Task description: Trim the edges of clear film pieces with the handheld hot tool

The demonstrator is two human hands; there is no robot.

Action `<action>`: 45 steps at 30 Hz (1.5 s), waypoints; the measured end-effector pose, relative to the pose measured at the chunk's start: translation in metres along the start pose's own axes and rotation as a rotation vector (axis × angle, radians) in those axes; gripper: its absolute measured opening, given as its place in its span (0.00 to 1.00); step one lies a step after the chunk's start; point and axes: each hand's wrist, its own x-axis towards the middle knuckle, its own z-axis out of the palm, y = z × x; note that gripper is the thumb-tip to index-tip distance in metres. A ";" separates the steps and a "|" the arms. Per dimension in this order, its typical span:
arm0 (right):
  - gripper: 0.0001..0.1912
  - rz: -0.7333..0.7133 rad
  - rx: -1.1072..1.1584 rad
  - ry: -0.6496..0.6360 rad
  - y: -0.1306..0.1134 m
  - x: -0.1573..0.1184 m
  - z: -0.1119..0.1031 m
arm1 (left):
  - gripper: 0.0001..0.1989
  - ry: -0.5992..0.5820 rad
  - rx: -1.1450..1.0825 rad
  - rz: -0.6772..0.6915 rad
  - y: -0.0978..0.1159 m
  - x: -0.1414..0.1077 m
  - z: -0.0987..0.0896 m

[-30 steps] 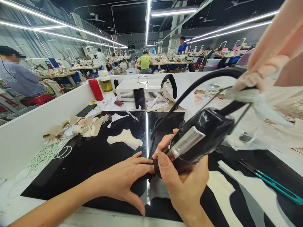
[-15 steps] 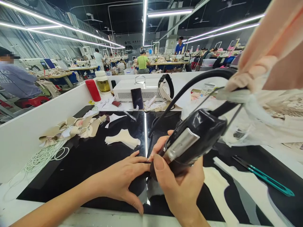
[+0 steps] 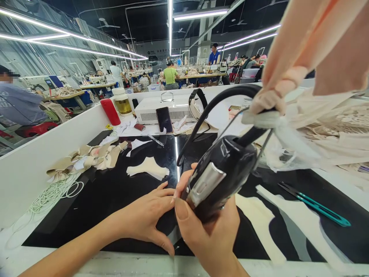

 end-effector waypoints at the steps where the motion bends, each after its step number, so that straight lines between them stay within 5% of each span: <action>1: 0.23 -0.011 -0.003 -0.015 0.000 -0.001 0.000 | 0.47 0.001 0.005 0.000 0.000 0.000 0.000; 8: 0.19 -0.016 -0.066 0.019 0.002 -0.003 0.004 | 0.47 -0.001 -0.001 0.000 0.000 0.000 0.000; 18: 0.13 -0.065 -0.072 -0.117 -0.006 -0.008 0.011 | 0.41 -0.022 0.058 -0.013 0.002 0.001 0.000; 23: 0.18 -0.025 -0.058 -0.096 -0.002 -0.007 0.004 | 0.46 0.008 0.081 0.028 0.001 0.000 0.000; 30: 0.22 -0.018 -0.064 0.069 -0.013 0.014 -0.012 | 0.14 0.070 0.155 0.128 -0.001 -0.009 -0.010; 37: 0.23 -0.064 -0.141 0.149 -0.014 0.024 -0.023 | 0.04 0.051 0.314 0.092 -0.005 -0.016 -0.030; 45: 0.23 -0.064 -0.120 0.117 -0.006 0.020 -0.016 | 0.10 0.371 0.675 -0.034 -0.004 -0.018 -0.023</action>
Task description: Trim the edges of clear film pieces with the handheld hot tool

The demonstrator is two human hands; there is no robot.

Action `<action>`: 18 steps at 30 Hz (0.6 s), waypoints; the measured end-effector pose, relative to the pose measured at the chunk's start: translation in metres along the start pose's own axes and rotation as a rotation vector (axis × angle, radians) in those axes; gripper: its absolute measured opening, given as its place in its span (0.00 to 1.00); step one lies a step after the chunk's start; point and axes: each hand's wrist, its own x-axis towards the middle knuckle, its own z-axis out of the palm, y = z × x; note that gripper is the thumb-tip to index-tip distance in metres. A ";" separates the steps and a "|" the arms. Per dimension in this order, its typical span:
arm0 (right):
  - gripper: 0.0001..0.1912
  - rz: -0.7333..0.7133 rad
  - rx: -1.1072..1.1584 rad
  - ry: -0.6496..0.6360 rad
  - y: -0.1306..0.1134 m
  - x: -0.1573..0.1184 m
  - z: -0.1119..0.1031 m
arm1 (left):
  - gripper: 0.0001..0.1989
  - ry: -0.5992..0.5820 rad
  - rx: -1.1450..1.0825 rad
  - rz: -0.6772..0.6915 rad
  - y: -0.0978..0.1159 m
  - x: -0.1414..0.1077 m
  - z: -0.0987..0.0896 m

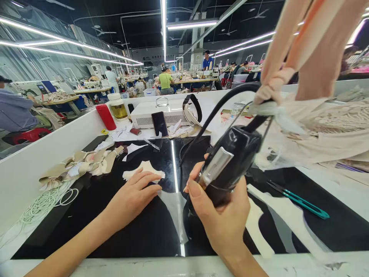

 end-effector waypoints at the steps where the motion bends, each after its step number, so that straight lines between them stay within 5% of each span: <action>1: 0.23 -0.005 0.009 -0.006 0.001 0.000 0.002 | 0.08 -0.004 -0.046 -0.017 0.007 0.001 0.002; 7: 0.22 -0.007 0.013 0.016 0.011 0.005 0.010 | 0.25 -0.155 -0.358 -0.136 0.047 0.008 0.016; 12: 0.19 -0.009 -0.018 0.019 0.018 0.007 0.011 | 0.42 -0.244 -0.434 -0.176 0.054 0.010 0.024; 18: 0.22 -0.009 0.009 0.015 0.019 0.005 0.009 | 0.42 -0.267 -0.453 -0.201 0.055 0.009 0.021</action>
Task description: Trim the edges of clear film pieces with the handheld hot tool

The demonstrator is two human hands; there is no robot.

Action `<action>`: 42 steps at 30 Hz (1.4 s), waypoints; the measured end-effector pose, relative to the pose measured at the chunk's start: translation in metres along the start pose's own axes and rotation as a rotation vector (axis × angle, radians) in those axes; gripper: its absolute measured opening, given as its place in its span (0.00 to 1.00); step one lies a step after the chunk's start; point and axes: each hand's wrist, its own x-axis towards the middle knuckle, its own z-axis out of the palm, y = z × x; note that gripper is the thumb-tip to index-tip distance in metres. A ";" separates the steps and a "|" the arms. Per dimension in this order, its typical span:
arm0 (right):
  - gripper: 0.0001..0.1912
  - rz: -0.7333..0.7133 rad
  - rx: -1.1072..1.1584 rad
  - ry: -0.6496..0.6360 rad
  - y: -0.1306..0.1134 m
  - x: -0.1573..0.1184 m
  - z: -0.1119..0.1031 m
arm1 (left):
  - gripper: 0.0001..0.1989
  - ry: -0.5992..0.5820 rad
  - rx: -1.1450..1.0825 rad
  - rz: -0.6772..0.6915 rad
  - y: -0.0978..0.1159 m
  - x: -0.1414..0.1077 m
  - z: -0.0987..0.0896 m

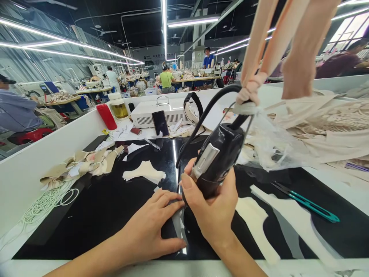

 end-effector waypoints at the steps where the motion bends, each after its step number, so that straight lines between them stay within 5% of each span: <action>1: 0.23 0.001 0.008 -0.001 0.000 0.000 0.000 | 0.42 -0.003 0.002 -0.007 0.001 0.000 0.000; 10: 0.14 -0.018 -0.029 -0.023 0.000 0.000 0.002 | 0.41 -0.036 -0.005 -0.053 0.007 -0.002 -0.005; 42: 0.22 0.114 0.061 -0.045 -0.017 -0.027 -0.007 | 0.39 -0.038 0.010 -0.036 0.004 -0.004 -0.005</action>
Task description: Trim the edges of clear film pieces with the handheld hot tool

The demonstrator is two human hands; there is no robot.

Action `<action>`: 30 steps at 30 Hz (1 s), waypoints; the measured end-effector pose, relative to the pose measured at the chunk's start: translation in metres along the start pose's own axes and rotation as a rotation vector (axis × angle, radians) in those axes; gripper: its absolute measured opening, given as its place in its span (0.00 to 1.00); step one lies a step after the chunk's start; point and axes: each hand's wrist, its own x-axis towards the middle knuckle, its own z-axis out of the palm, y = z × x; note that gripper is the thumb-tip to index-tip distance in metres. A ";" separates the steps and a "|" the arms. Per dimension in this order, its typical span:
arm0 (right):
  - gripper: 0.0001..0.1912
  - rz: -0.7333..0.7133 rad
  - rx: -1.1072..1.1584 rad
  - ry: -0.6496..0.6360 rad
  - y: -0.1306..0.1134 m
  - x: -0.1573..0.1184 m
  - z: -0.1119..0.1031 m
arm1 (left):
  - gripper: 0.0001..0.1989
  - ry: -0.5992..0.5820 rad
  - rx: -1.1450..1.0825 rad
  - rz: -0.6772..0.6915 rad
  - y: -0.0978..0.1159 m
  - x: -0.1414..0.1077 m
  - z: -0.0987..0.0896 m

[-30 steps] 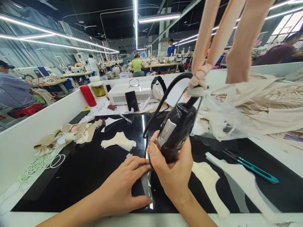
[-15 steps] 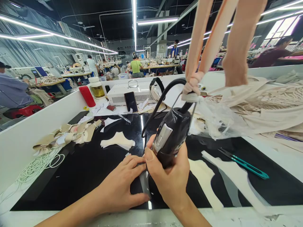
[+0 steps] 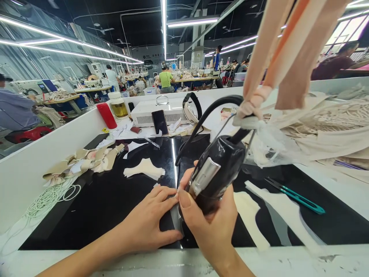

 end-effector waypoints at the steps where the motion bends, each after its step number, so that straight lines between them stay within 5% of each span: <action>1: 0.22 -0.002 -0.008 0.005 0.000 0.000 0.001 | 0.39 0.005 -0.003 0.003 0.000 0.000 0.000; 25: 0.20 -0.056 -0.054 -0.084 0.000 0.000 -0.014 | 0.38 0.058 -0.064 0.032 -0.005 0.001 0.000; 30: 0.20 -0.054 -0.070 -0.054 -0.002 0.004 -0.017 | 0.16 0.185 -0.109 0.049 -0.019 -0.003 -0.002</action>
